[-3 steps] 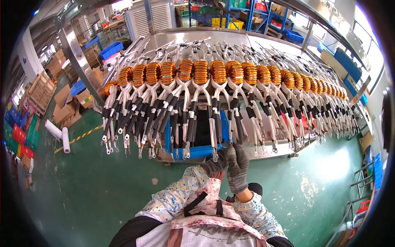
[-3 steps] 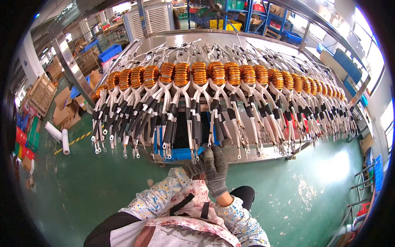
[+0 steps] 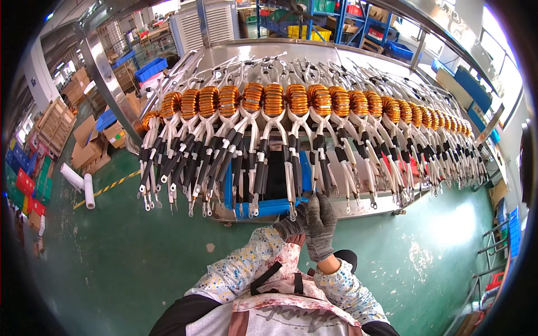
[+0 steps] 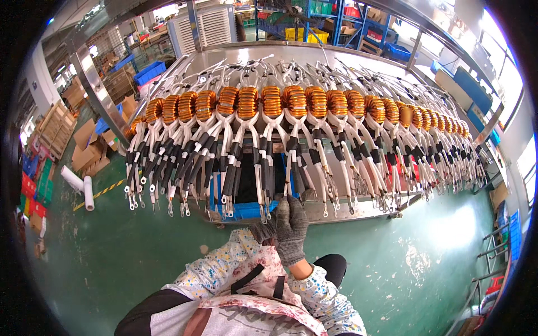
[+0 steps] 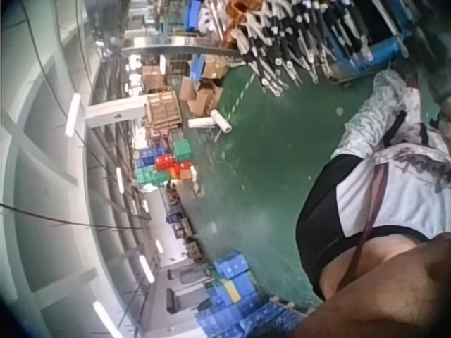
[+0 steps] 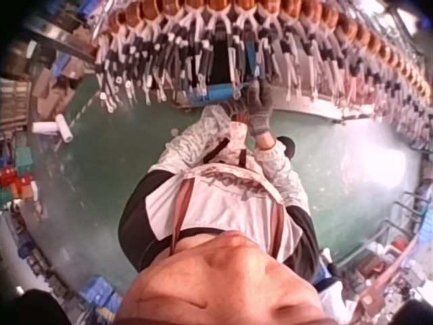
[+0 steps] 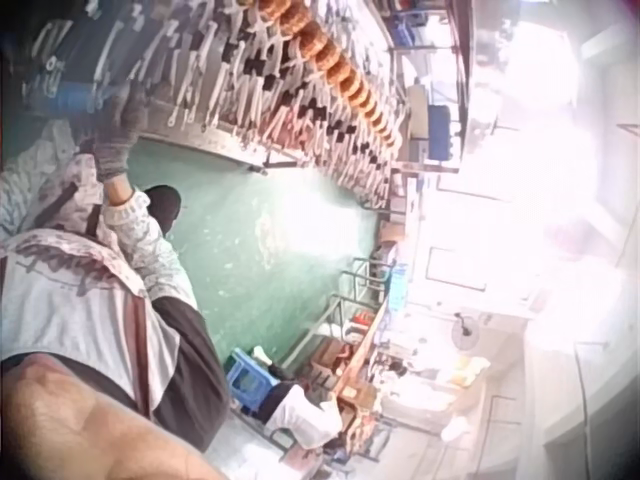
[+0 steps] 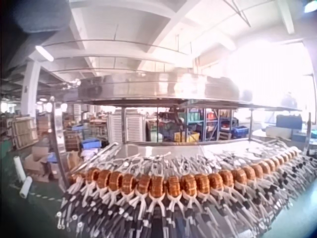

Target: Manually assembling or inspecting industrial components with copper coils on an assembly line.

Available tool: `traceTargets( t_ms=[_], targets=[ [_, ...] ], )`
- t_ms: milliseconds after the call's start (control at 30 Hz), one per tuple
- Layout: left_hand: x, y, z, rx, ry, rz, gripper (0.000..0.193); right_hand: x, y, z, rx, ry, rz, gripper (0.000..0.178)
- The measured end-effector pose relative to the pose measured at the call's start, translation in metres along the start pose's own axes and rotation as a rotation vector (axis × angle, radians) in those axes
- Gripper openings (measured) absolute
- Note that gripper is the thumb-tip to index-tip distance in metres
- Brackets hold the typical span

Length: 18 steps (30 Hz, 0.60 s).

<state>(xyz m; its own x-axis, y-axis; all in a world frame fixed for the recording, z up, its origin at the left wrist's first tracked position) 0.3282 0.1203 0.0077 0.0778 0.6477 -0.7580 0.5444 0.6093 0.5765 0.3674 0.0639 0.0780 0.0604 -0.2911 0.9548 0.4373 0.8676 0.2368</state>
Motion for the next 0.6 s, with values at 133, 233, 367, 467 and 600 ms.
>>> traceTargets(
  t_ms=[133,233,367,467,600],
  targets=[
    [-0.002,-0.006,-0.009,-0.015,0.04,-0.02,0.051,-0.007,0.009,0.009,-0.116,0.143,0.123,0.023],
    [-0.006,-0.004,-0.009,-0.01,0.043,-0.023,0.05,-0.018,0.041,-0.033,-0.119,-0.198,-0.182,0.025],
    [-0.023,0.006,-0.014,0.397,-0.206,-0.927,0.046,0.013,0.038,-0.029,-0.075,-0.82,-0.652,0.022],
    [0.005,-0.005,-0.006,0.3,-0.17,-0.699,0.043,-0.009,0.05,-0.04,-0.062,-0.561,-0.313,0.019],
    [0.033,-0.012,0.006,0.293,-0.302,-0.686,0.025,-0.041,0.056,-0.044,0.045,0.266,0.307,0.018]
  ],
)
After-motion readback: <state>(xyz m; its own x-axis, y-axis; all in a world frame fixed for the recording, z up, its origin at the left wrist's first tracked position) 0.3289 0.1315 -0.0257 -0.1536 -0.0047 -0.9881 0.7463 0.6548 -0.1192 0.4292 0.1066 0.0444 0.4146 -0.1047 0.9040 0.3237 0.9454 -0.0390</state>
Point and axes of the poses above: each hand's wrist, its own y-axis towards the middle knuckle, its own z-axis out of the palm, x = y × z, the point moved 4 cm from there along y, towards the middle knuckle, and after that the axes turned 5 degrees about -z, right-handed, at the moved point
